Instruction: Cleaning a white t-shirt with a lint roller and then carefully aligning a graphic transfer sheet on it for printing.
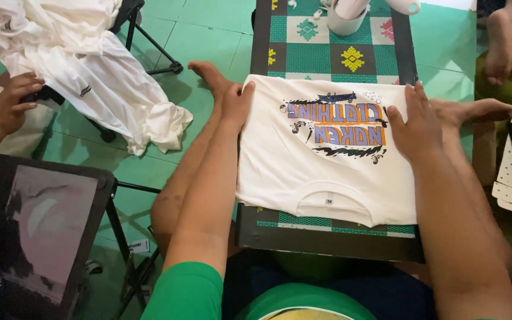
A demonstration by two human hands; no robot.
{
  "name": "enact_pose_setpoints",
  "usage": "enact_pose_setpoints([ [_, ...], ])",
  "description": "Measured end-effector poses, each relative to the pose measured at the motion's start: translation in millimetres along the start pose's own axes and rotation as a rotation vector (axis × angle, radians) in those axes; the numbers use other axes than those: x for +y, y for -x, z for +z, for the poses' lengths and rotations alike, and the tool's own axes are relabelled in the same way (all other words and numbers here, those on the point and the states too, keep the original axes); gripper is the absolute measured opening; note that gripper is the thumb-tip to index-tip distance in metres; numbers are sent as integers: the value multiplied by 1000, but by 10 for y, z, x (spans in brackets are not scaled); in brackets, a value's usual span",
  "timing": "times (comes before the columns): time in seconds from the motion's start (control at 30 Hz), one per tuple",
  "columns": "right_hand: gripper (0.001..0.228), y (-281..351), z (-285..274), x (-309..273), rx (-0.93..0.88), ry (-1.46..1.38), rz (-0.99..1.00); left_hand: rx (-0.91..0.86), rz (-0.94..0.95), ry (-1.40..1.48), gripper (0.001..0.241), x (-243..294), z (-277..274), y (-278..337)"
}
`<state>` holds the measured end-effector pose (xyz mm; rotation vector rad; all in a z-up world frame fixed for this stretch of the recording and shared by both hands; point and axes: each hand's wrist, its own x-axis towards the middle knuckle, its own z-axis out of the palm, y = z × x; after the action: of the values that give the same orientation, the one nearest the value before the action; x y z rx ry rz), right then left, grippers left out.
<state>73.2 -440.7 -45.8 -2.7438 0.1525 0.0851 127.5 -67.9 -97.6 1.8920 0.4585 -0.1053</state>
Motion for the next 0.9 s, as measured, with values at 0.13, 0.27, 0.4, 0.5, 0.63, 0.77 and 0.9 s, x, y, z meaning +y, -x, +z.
enact_pose_setpoints([
  [0.13, 66, 26, -38, -57, -27, -11, 79, 155, 93, 134, 33, -264, 38, -196],
  [0.27, 64, 89, -95, -186, -16, -15, 132, 228, 295, 67, 30, -453, 66, -407],
  [0.4, 66, 39, -50, -41, -9, -54, 141, 185, 110, 111, 35, -241, 45, -160],
  [0.5, 68, -28, -26, 53, 84, -206, 162, 27, 170, 95, 52, -193, 12, -70],
  [0.63, 58, 123, -248, -213, -50, -283, 466, -5, 35, 95, 56, -101, -17, 11],
  [0.77, 124, -404, -199, -160, -326, 962, 658, -3, -82, 79, 54, 119, -84, 219],
  [0.9, 70, -122, 55, 152, 68, -255, 367, 61, 87, 73, 55, -566, 72, -343],
])
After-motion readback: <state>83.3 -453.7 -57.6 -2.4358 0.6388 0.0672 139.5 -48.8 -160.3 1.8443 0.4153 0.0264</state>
